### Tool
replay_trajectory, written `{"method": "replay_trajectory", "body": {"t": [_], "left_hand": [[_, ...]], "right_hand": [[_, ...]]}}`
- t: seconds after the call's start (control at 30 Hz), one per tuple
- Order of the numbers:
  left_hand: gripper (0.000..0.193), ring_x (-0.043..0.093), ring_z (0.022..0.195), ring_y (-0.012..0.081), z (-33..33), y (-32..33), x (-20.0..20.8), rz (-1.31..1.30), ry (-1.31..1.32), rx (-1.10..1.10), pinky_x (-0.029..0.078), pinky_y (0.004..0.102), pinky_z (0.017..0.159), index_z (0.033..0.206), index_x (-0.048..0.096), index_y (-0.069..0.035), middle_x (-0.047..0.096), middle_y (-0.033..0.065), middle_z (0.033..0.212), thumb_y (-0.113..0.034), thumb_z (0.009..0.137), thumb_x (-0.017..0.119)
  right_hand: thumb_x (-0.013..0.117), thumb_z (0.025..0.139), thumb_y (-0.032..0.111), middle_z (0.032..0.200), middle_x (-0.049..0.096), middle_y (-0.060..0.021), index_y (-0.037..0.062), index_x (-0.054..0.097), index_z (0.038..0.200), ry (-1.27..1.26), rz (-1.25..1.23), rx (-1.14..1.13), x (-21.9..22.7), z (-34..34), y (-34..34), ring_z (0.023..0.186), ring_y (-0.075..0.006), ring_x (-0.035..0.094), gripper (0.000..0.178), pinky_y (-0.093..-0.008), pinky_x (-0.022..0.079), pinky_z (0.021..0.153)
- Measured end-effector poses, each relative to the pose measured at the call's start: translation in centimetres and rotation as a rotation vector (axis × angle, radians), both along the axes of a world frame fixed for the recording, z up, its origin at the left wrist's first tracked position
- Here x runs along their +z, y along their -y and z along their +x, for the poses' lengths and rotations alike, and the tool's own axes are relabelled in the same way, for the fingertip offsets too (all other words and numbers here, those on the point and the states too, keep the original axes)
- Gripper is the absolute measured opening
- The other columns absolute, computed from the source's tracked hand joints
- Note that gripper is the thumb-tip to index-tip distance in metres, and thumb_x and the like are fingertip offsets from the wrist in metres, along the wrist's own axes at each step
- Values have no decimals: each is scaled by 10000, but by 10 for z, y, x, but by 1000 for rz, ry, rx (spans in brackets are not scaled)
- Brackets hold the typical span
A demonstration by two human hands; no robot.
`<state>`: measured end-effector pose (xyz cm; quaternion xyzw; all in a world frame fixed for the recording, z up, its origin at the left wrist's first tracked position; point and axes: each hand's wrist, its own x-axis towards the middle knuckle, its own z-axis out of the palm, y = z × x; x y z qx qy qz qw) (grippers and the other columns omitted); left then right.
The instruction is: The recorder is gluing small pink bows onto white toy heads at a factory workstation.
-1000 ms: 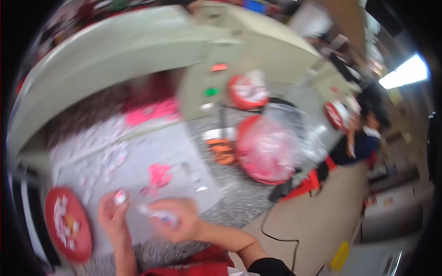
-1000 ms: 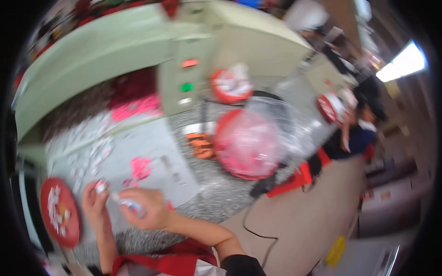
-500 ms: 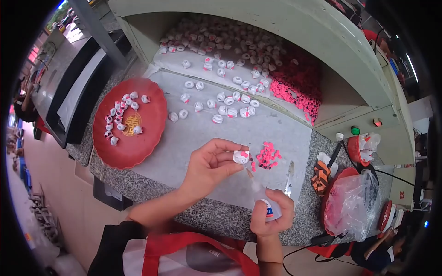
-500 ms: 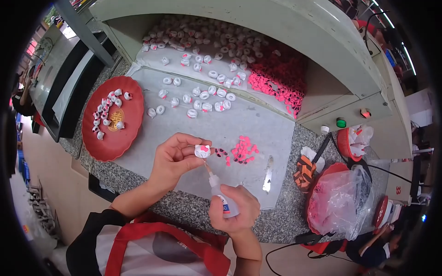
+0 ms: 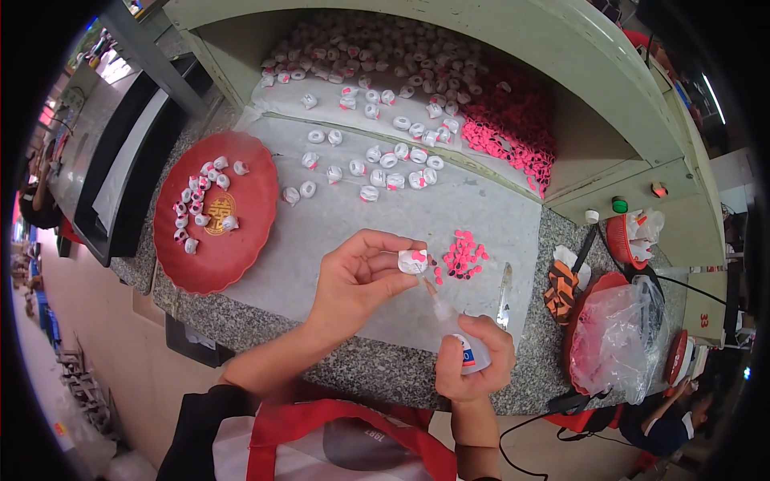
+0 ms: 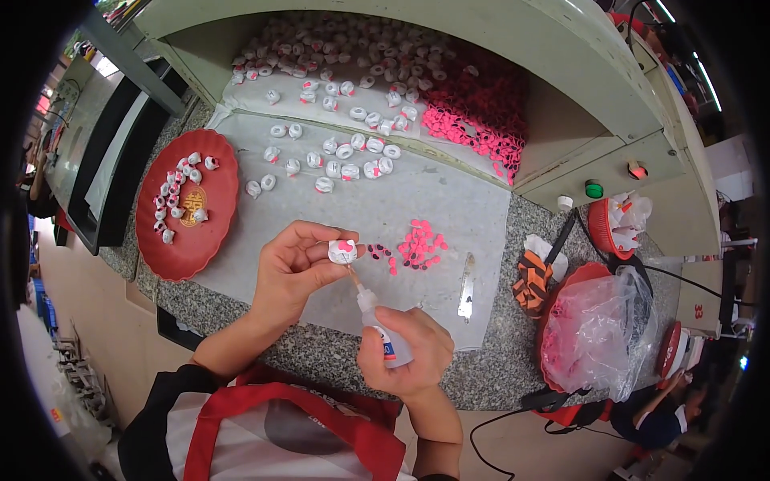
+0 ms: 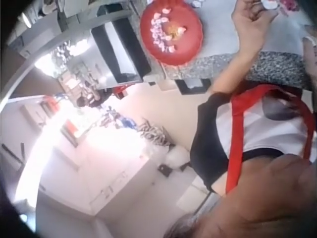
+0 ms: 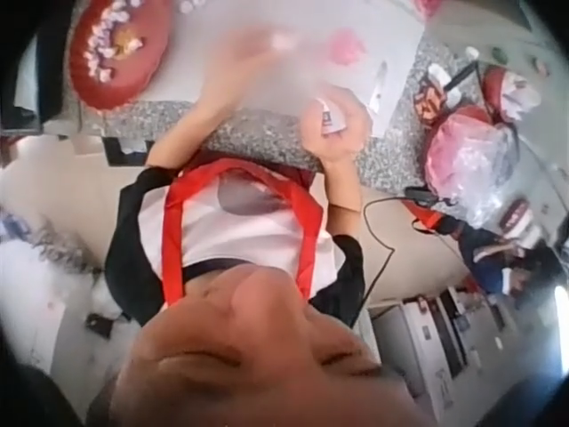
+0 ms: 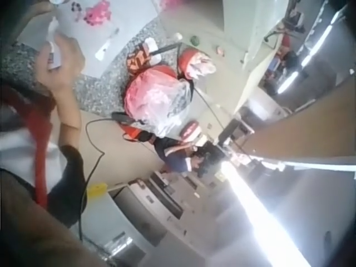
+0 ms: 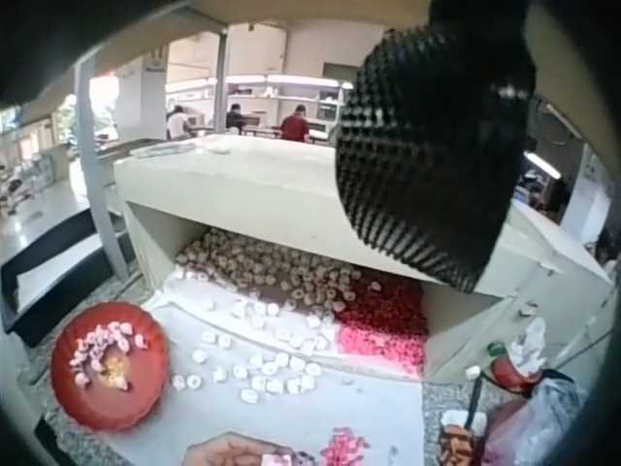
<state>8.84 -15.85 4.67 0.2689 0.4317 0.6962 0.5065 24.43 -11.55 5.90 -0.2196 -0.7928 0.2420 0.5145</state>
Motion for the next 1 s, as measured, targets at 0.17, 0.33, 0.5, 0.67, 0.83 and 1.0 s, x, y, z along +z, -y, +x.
{"method": "replay_trajectory", "body": {"t": [0.17,0.33,0.5,0.67,0.83,1.0], "left_hand": [[304,553,1000,260,1,0,2,-1,-3,2,481,336,820,1007,466,37,539,176,1078,123,731,560],[302,545,998,213,-1,1,-2,27,-35,26,471,292,826,1020,465,38,534,170,1095,128,744,545],[291,542,988,159,-2,-1,-3,53,-77,34,465,255,832,1033,468,45,534,159,1105,123,760,535],[297,548,977,167,0,-1,-3,56,-68,16,463,270,848,1046,469,51,540,156,1089,122,764,531],[302,552,969,167,2,-1,-1,43,-53,-13,464,268,844,1052,470,52,545,153,1080,121,764,533],[320,557,973,210,2,-2,-1,-1,-44,-9,471,308,832,1032,481,52,545,177,1072,133,731,551]], "right_hand": [[611,674,41,686,573,-99,-28,514,927,4,-16,-1,0,2,0,417,-159,477,279,-252,368,370],[608,674,38,691,576,-98,-31,515,922,13,16,-17,0,0,-2,415,-158,476,274,-255,367,367],[606,669,35,688,580,-95,-27,520,910,52,14,-20,6,2,2,419,-164,486,263,-255,376,373],[612,678,99,763,596,-111,-5,568,855,131,-184,-70,8,5,11,639,-202,582,210,-268,463,590],[606,661,33,680,586,-92,-20,535,877,42,-36,-14,7,1,1,443,-177,518,234,-256,408,403],[614,662,37,698,600,-100,-26,552,863,18,-73,-47,9,4,-1,461,-176,541,220,-257,431,426]]}}
